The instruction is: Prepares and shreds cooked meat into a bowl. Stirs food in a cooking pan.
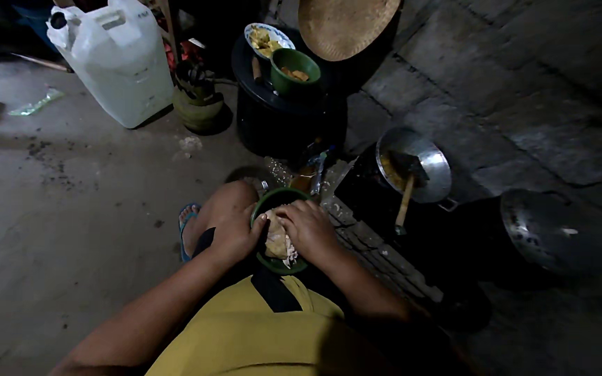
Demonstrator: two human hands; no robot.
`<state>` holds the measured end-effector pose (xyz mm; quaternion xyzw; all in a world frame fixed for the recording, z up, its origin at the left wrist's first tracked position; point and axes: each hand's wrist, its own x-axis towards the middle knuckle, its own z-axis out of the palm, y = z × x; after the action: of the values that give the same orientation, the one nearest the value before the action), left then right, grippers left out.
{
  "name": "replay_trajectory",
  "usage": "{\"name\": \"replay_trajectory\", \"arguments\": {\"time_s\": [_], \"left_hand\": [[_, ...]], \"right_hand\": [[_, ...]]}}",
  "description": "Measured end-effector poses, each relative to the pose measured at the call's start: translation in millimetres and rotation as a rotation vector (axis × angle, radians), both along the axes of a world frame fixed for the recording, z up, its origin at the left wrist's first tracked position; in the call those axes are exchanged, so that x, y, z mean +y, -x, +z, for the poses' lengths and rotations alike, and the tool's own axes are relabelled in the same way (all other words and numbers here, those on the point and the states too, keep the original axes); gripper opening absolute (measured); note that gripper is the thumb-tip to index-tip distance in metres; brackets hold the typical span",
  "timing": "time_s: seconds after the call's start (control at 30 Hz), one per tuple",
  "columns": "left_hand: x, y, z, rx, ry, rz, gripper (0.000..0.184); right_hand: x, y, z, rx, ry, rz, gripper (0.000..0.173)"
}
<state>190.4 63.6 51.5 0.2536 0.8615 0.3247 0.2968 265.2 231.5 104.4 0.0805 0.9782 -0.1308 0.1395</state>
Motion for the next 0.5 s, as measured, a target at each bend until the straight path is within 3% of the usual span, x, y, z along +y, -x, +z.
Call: {"name": "replay_trajectory", "arguments": {"time_s": [0.13, 0.3, 0.5], "left_hand": [[-3.2, 8.8, -27.7, 0.108, -0.075, 0.026, 0.048], [-5.3, 9.7, -36.8, 0.147, -0.125, -0.001, 0.047], [-13.4, 3.7, -49.4, 0.102, -0.416, 0.128, 0.062]], "right_hand": [[15.3, 2.5, -14.9, 0.113, -0.049, 0.058, 0.031], [9.8, 21.9, -14.5, 0.001, -0.097, 0.293, 0.038], [2.0, 39.4, -14.8, -0.012, -0.135, 0.469, 0.017]]}}
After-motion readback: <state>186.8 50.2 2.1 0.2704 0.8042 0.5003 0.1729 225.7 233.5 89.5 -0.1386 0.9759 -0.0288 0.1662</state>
